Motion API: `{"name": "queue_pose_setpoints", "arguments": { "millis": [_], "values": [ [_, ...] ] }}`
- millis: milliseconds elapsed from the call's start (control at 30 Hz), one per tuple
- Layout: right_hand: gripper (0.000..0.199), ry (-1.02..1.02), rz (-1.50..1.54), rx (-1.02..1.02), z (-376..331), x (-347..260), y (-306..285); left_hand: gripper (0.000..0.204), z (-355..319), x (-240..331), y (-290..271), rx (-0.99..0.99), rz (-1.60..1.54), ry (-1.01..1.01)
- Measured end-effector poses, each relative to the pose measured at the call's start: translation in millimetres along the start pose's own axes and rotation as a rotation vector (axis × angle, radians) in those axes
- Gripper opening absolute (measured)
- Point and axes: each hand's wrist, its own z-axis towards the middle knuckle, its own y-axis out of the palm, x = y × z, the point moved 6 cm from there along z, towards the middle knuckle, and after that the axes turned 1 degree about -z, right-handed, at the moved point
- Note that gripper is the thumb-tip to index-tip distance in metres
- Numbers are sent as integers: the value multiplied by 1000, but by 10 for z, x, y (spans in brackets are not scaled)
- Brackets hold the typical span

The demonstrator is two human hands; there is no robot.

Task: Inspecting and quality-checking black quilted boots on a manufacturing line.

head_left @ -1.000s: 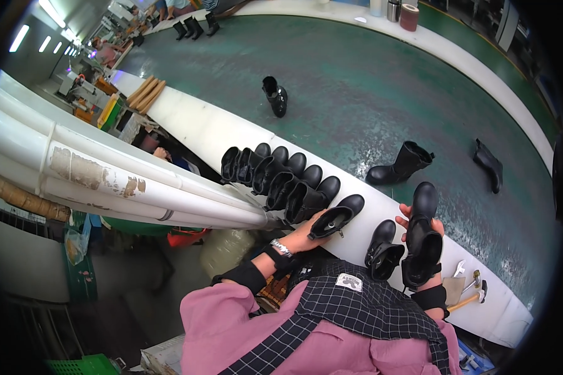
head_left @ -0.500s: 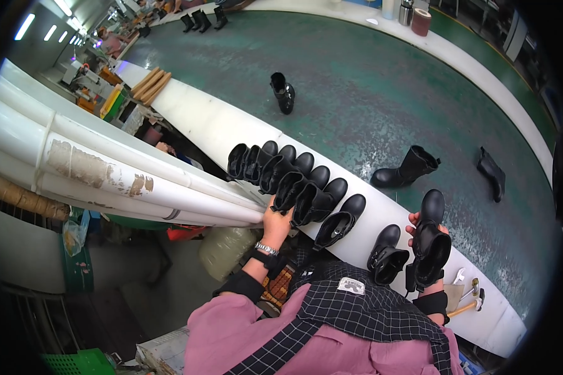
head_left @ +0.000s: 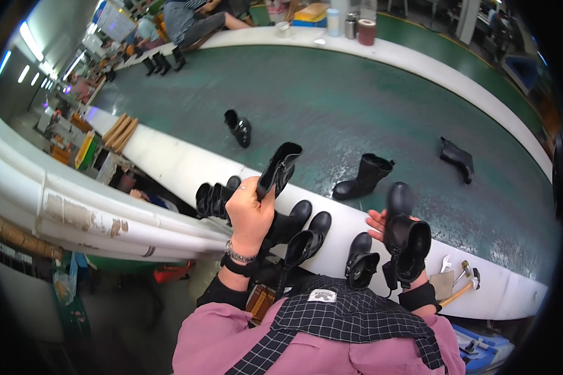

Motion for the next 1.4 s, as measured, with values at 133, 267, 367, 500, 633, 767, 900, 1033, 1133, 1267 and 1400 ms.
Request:
{"name": "queue_pose_setpoints", "arguments": {
  "millis": [133, 267, 367, 500, 633, 767, 900, 1033, 1133, 1267, 1400],
  "values": [
    [61, -65, 25, -133, 120, -43, 387, 21, -7, 342, 271, 27, -702, -235],
    [64, -212, 115, -178, -11, -191, 611, 29, -336, 715, 590, -18, -710, -230],
    [64, -264, 165, -195, -239, -346, 568, 32, -528, 894, 740, -89, -814, -192],
    [64, -255, 245, -277, -292, -359, 436, 37, -548, 1163, 914, -639, -819, 152],
    [64, -205, 323, -370, -659, -305, 220, 39, -594, 1279, 1139, -841, -876, 299],
    [64, -99, 433, -462, -574, -141, 154, 79, -656, 1207, 1414, -621, -784, 72],
    [66, -93, 328, -289, -322, -145, 180, 100, -771, 1091, 1715, -776, -1245, -424],
    [74, -189, -51, -74, -284, -308, 343, 106, -809, 1085, 1797, -909, -1533, -535],
    [77, -200, -209, -103, -274, -355, 531, 105, -788, 1004, 1797, -939, -1567, -584],
    [65, -216, -250, -35, -218, -353, 519, 90, -702, 914, 1733, -892, -1584, -607],
    [43, -247, -296, 118, -160, -356, 312, 54, -762, 757, 1788, -934, -1592, -1036]
  ]
}}
